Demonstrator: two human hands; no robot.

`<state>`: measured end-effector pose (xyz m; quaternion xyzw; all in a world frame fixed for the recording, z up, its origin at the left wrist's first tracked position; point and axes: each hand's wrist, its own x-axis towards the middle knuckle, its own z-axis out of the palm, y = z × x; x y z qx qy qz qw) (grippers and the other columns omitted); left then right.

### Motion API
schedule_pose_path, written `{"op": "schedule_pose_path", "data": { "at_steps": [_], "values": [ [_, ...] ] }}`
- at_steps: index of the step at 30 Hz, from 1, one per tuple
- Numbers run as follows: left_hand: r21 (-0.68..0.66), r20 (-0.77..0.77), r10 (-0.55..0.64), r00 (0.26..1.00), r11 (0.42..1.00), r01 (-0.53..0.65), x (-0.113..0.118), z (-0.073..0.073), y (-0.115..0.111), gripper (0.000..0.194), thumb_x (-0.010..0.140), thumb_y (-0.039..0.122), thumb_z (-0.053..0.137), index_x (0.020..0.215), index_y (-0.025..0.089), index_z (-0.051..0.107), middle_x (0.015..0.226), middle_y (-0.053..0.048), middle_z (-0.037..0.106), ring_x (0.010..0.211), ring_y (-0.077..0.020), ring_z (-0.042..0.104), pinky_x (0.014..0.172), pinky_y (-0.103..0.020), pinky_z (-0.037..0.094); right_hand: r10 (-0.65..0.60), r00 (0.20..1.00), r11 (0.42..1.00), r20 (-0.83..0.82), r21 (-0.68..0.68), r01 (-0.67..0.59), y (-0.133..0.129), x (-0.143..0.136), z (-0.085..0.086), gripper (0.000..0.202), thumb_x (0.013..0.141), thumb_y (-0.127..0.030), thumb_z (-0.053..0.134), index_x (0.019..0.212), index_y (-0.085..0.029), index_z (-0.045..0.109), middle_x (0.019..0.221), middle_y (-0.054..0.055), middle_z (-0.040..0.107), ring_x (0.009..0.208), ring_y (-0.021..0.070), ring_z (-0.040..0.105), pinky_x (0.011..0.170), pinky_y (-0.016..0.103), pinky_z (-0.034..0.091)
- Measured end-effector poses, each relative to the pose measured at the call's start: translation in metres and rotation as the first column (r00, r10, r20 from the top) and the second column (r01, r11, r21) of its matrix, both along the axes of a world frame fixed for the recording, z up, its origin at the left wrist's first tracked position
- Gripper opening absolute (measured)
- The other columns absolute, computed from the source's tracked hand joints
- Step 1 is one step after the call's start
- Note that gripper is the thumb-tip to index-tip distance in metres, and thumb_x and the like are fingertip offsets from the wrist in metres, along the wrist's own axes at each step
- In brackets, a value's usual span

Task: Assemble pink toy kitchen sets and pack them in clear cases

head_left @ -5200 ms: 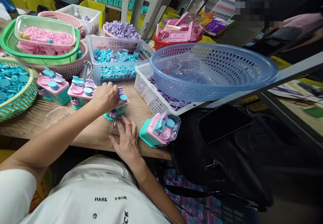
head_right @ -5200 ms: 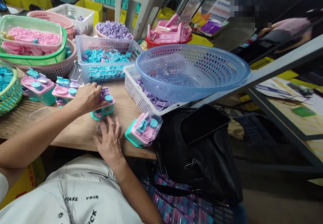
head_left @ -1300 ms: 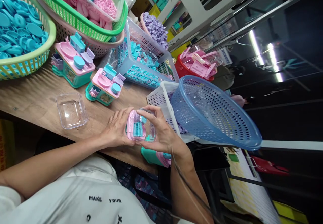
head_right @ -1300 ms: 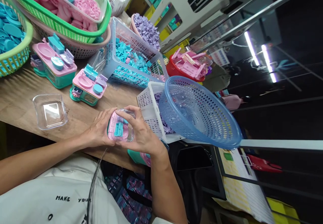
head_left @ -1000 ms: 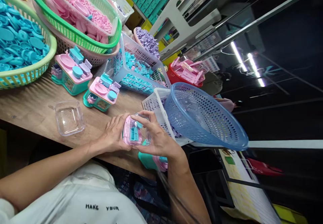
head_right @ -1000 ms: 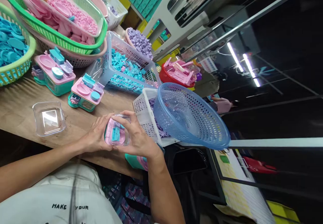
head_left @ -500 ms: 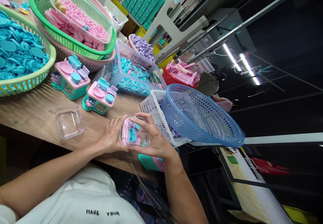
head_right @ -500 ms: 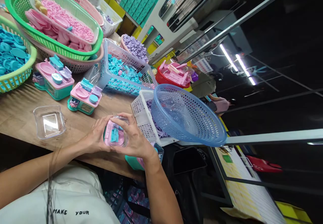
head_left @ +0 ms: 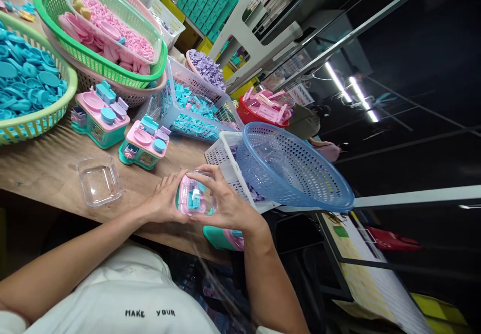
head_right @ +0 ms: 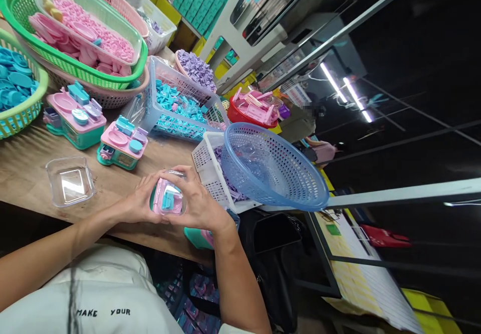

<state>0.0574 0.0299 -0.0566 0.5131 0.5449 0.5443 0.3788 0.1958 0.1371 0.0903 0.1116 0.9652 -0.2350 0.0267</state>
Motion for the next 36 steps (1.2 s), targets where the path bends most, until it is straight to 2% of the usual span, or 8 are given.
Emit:
{"op": "schedule_pose_path", "data": {
  "at_steps": [3,7,13,21,26,29,32,36],
  "values": [
    [-0.01,0.335,-0.105,0.936,0.993,0.115,-0.01,0.0,-0.003,0.108,0.063,0.04,0.079,0.158,0.022,0.031,0.165,-0.013,0.031,0.153,-0.0355,0.025,0.126,-0.053,0.022,-0.012,1.0,1.0,0.014,0.005,0.012,-0.003,0.002,0.001,0.085,0.073,-0.033,0.083,0.148,-0.033,0.044,0.136,0.011,0.039,0.135,0.0307,0.045,0.114,0.052,0.044],
    [-0.143,0.662,0.056,0.748,0.988,0.053,-0.008,0.001,-0.002,0.087,0.073,0.038,0.065,0.154,0.016,0.042,0.16,-0.013,0.043,0.153,-0.0316,0.031,0.126,-0.046,0.026,-0.041,0.999,0.999,0.028,0.005,0.041,-0.005,0.006,0.0,0.086,0.072,-0.031,0.084,0.148,-0.032,0.043,0.139,0.011,0.037,0.138,0.0307,0.043,0.115,0.051,0.044],
    [-0.132,0.566,0.122,0.815,0.99,-0.057,0.009,0.002,0.004,0.064,0.084,0.05,0.067,0.139,0.018,0.06,0.151,-0.012,0.055,0.143,-0.0307,0.045,0.124,-0.047,0.03,-0.037,0.999,0.999,0.034,0.018,0.036,-0.007,0.007,0.0,0.086,0.073,-0.03,0.083,0.148,-0.032,0.042,0.138,0.011,0.036,0.138,0.0312,0.042,0.116,0.051,0.043],
    [-0.09,0.417,0.082,0.905,0.995,-0.049,0.002,0.001,0.001,0.051,0.089,0.047,0.061,0.134,0.022,0.063,0.14,-0.009,0.062,0.137,-0.0305,0.052,0.12,-0.051,0.038,0.006,0.998,1.0,0.059,0.026,-0.007,-0.007,-0.001,0.005,0.086,0.074,-0.028,0.082,0.149,-0.032,0.041,0.137,0.011,0.036,0.138,0.0305,0.043,0.117,0.053,0.042],
    [-0.009,0.23,-0.117,0.966,0.993,0.122,-0.008,-0.001,-0.011,0.089,0.077,0.037,0.07,0.157,0.022,0.035,0.162,-0.011,0.037,0.152,-0.0327,0.031,0.126,-0.052,0.027,0.022,0.999,0.999,0.048,0.031,-0.024,-0.005,-0.002,0.004,0.089,0.074,-0.035,0.085,0.15,-0.033,0.04,0.137,0.011,0.037,0.136,0.0315,0.044,0.114,0.053,0.044],
    [0.0,0.076,-0.149,0.986,0.989,0.149,-0.007,0.0,-0.014,0.115,0.067,0.042,0.08,0.161,0.017,0.02,0.166,-0.017,0.025,0.155,-0.0378,0.022,0.127,-0.055,0.022,0.013,1.0,1.0,0.022,0.028,-0.013,-0.002,0.004,0.001,0.091,0.074,-0.042,0.086,0.151,-0.036,0.038,0.138,0.01,0.036,0.136,0.032,0.044,0.112,0.054,0.047],
    [-0.005,0.038,-0.123,0.992,0.992,0.124,-0.004,0.0,-0.013,0.118,0.067,0.049,0.083,0.161,0.016,0.02,0.166,-0.02,0.024,0.155,-0.0391,0.021,0.127,-0.057,0.019,0.003,1.0,1.0,0.008,0.028,-0.003,-0.001,0.009,-0.002,0.091,0.074,-0.041,0.086,0.151,-0.035,0.038,0.139,0.011,0.035,0.136,0.0315,0.044,0.112,0.051,0.047],
    [0.051,0.054,-0.126,0.991,0.991,0.123,-0.004,0.001,-0.011,0.108,0.068,0.053,0.085,0.157,0.021,0.032,0.158,-0.017,0.038,0.149,-0.036,0.035,0.124,-0.055,0.028,0.013,1.0,1.0,-0.002,0.009,-0.013,-0.001,0.013,-0.002,0.088,0.075,-0.037,0.084,0.151,-0.032,0.04,0.138,0.012,0.036,0.136,0.0314,0.044,0.112,0.05,0.048]
  ]
}}
